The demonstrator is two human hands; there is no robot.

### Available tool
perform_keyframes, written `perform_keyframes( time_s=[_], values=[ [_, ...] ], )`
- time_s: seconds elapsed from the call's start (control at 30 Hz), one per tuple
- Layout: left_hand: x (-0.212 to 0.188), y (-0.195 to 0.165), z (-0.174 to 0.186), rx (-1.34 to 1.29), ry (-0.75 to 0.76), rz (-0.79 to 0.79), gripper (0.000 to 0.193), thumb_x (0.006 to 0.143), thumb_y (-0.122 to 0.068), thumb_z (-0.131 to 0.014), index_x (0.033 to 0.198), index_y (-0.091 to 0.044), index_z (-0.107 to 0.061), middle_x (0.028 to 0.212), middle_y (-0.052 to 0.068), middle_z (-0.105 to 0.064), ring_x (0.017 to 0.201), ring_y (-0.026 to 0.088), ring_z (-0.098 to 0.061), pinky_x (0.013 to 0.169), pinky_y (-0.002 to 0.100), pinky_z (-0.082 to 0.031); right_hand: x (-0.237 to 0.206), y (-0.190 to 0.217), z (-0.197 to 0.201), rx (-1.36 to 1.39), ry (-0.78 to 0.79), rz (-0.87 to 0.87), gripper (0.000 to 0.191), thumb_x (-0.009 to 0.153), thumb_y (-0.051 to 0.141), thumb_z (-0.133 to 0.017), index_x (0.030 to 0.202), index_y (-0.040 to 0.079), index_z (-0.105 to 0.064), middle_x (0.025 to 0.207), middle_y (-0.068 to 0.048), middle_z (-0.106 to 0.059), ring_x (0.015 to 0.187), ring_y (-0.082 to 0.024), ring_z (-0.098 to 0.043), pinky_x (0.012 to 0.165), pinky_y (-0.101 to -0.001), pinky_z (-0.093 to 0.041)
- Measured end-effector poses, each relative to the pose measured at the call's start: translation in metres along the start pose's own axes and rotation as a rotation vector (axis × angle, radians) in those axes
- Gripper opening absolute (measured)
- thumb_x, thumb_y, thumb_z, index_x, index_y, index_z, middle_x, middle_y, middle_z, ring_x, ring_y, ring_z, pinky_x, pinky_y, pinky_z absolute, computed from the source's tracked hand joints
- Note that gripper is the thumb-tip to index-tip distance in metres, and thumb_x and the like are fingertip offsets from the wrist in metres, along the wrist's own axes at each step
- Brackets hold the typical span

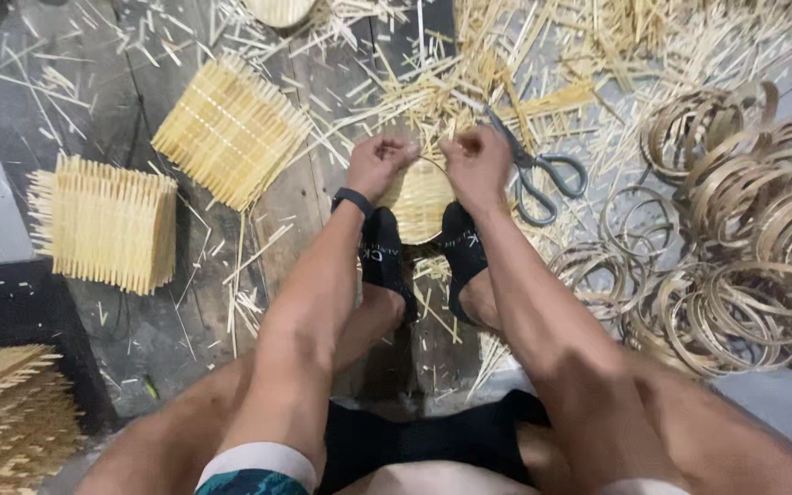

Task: The person sits on the floor assembling square panels made of bamboo skewers. They fit a thin bamboo ring around the edge of a skewer panel, trim excess bamboo strips with scissors, press the panel into a round wooden mold, and set finished panels aside with completed ones.

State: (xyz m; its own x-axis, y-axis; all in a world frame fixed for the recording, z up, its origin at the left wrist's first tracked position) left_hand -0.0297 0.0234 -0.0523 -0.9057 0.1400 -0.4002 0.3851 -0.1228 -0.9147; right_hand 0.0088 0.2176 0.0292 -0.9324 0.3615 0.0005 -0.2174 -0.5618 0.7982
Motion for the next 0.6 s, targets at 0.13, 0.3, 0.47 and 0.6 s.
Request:
perform_keyframes(
  time_s=[0.13,0.3,0.47,0.6],
  values=[
    [-0.028,-0.018,0.013,0.178,-0.421,-0.323,0.047,0.081,-0.036,-0.086,0.106,0.000,-0.068,0.093,0.006,-0.070,0.082,0.017,-0.065,0.073,0.035,-0.055,0.001,0.034,-0.046,-0.057,0.384,0.097,0.032,0.078,0.034,-0.086,0.077,0.007,-0.068,0.080,-0.009,-0.071,0.073,-0.021,-0.065,0.072,-0.0433,-0.047],
    [-0.091,0.013,0.027,0.446,-0.633,-0.033,0.039,0.088,-0.043,-0.079,0.093,-0.004,-0.081,0.087,0.012,-0.071,0.079,0.024,-0.067,0.075,0.042,-0.054,0.004,0.042,-0.058,-0.127,0.527,-0.213,0.039,0.075,0.045,-0.087,0.076,0.014,-0.064,0.082,-0.009,-0.070,0.076,-0.022,-0.067,0.070,-0.0395,-0.052],
    [-0.068,0.048,0.043,0.031,-0.456,0.495,0.042,0.082,-0.026,-0.088,0.085,0.012,-0.072,0.085,0.028,-0.074,0.071,0.038,-0.069,0.069,0.051,-0.049,0.001,0.028,-0.074,-0.149,0.528,-0.347,0.044,0.081,0.042,-0.089,0.077,0.007,-0.063,0.079,-0.013,-0.070,0.075,-0.023,-0.065,0.071,-0.0405,-0.050],
    [-0.050,0.020,0.058,-0.018,-0.420,0.256,0.043,0.061,-0.023,-0.092,0.094,0.002,-0.079,0.091,0.016,-0.079,0.078,0.030,-0.071,0.070,0.043,-0.056,0.013,0.011,-0.065,0.184,0.504,-0.492,0.016,0.080,0.032,-0.078,0.092,0.022,-0.076,0.092,-0.003,-0.073,0.077,-0.017,-0.068,0.071,-0.0361,-0.058]
  ],
)
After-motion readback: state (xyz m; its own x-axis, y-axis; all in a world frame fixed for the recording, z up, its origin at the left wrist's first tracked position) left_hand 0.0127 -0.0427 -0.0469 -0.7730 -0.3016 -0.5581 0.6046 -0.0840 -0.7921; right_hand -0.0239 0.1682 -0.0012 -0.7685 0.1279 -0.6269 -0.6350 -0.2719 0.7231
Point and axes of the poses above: each hand's wrist, its own x-axis towards the middle knuckle, its own z-axis out of the back of the hand, y = z × x, the point moved 4 cm from there along x, towards the middle knuckle
